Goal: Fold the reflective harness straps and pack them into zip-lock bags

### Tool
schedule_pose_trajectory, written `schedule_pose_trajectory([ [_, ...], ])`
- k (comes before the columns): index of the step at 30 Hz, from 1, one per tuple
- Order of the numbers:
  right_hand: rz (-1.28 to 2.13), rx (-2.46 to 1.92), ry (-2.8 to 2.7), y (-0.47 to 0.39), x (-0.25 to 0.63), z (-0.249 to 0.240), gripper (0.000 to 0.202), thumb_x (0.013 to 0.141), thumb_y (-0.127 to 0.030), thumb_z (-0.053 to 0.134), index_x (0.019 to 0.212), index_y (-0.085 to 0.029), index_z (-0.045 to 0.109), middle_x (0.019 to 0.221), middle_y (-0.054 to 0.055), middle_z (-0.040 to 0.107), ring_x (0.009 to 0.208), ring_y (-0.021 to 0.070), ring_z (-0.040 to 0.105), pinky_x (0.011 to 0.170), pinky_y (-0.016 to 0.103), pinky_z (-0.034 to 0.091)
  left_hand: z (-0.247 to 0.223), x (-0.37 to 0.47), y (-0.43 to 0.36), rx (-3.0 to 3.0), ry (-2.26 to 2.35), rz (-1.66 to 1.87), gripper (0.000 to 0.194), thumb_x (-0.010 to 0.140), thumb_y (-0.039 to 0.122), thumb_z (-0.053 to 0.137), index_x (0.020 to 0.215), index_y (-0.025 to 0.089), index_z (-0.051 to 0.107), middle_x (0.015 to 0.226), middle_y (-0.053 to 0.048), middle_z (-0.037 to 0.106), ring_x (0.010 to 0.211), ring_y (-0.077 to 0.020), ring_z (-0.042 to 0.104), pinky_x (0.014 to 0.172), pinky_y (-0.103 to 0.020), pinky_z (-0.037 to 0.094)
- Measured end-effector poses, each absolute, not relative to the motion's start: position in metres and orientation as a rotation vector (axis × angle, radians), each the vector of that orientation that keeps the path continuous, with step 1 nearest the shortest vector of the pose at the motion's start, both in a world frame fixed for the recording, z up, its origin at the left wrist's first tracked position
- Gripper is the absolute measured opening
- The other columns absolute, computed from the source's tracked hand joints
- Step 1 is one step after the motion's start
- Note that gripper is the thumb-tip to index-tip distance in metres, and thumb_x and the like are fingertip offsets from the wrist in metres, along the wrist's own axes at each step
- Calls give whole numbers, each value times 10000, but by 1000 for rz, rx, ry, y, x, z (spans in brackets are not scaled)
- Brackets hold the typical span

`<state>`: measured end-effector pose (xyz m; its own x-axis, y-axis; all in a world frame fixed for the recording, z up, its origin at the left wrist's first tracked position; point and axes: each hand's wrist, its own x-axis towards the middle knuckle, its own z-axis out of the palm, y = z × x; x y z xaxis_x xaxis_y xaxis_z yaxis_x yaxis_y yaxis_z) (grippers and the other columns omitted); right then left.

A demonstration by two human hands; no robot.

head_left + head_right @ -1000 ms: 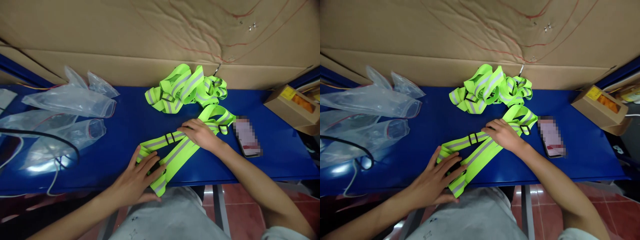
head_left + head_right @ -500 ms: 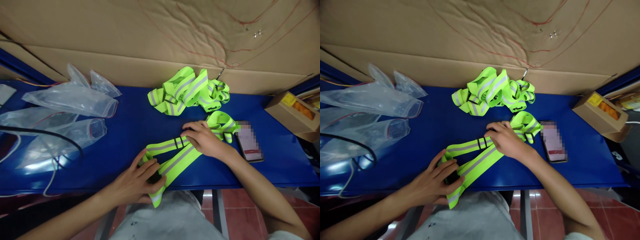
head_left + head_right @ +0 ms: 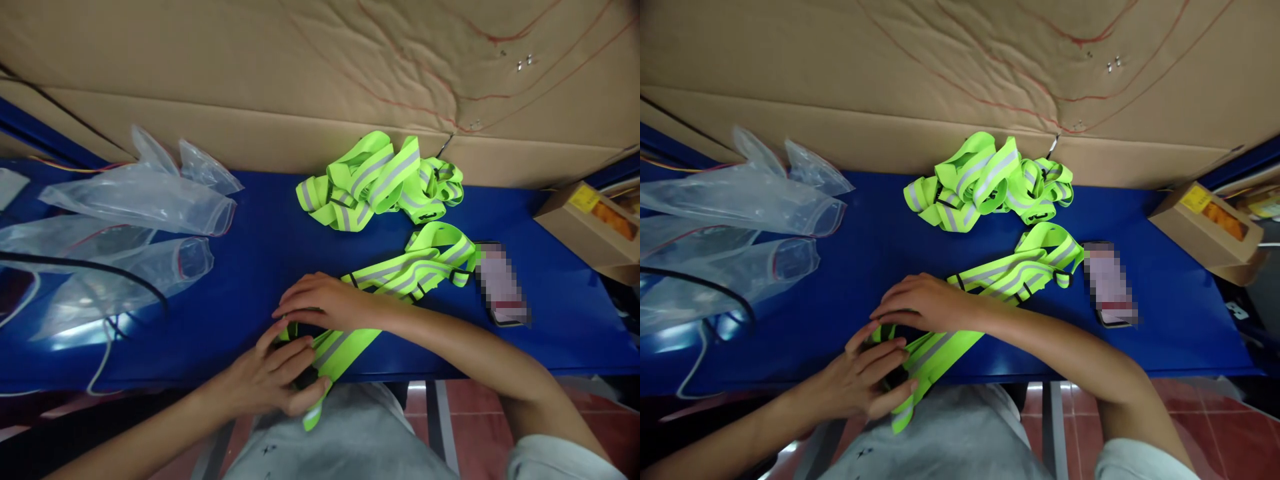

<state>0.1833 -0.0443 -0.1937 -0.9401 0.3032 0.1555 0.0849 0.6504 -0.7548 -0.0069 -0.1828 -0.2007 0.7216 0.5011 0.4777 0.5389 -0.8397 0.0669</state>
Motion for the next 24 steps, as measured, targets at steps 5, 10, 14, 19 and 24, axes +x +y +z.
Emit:
schedule_pose_trajectory([
  [5,1342,-277,-2662,-44,180,-190,279,1157,-271,517,1248,-154,753,1175,41,830,1089,164,767,1065,337,482,-201,-8,-184,-2808,-859,-783,365,868,151,741,1150,337,605,970,19,688,1104,-187,648,1354,-448,338],
  [10,1191,-356,-2733,-51,193,-190,477,1109,-97,461,1575,-173,527,1140,35,819,1107,167,743,1073,375,471,-204,-14,-176,-2869,-844,-627,318,979,335,689,1289,271,651,1180,-55,737,1247,-248,642,1296,-449,392],
  [14,1003,-354,-2738,-59,214,-195,481,1098,-128,529,1579,-127,509,1315,99,774,1261,199,681,1081,373,492,-203,-16,-170,-3005,-794,-470,769,979,789,571,1436,174,634,1372,-97,723,1354,-280,603,1293,-442,375],
  [19,550,-427,-2723,-62,248,-199,298,1144,-264,526,1353,-143,700,1393,104,743,1277,232,673,1056,383,497,-196,-13,-164,-3055,-878,-492,683,1067,719,454,1407,162,653,1307,-90,767,1248,-259,683,1171,-443,468],
  [24,111,-471,-2737,-59,282,-199,332,1106,-145,546,1381,-185,727,1343,88,757,1202,248,688,1017,396,484,-181,-1,-147,-2970,-800,-673,566,1131,616,365,1008,184,709,832,-22,750,791,-180,715,743,-340,540],
])
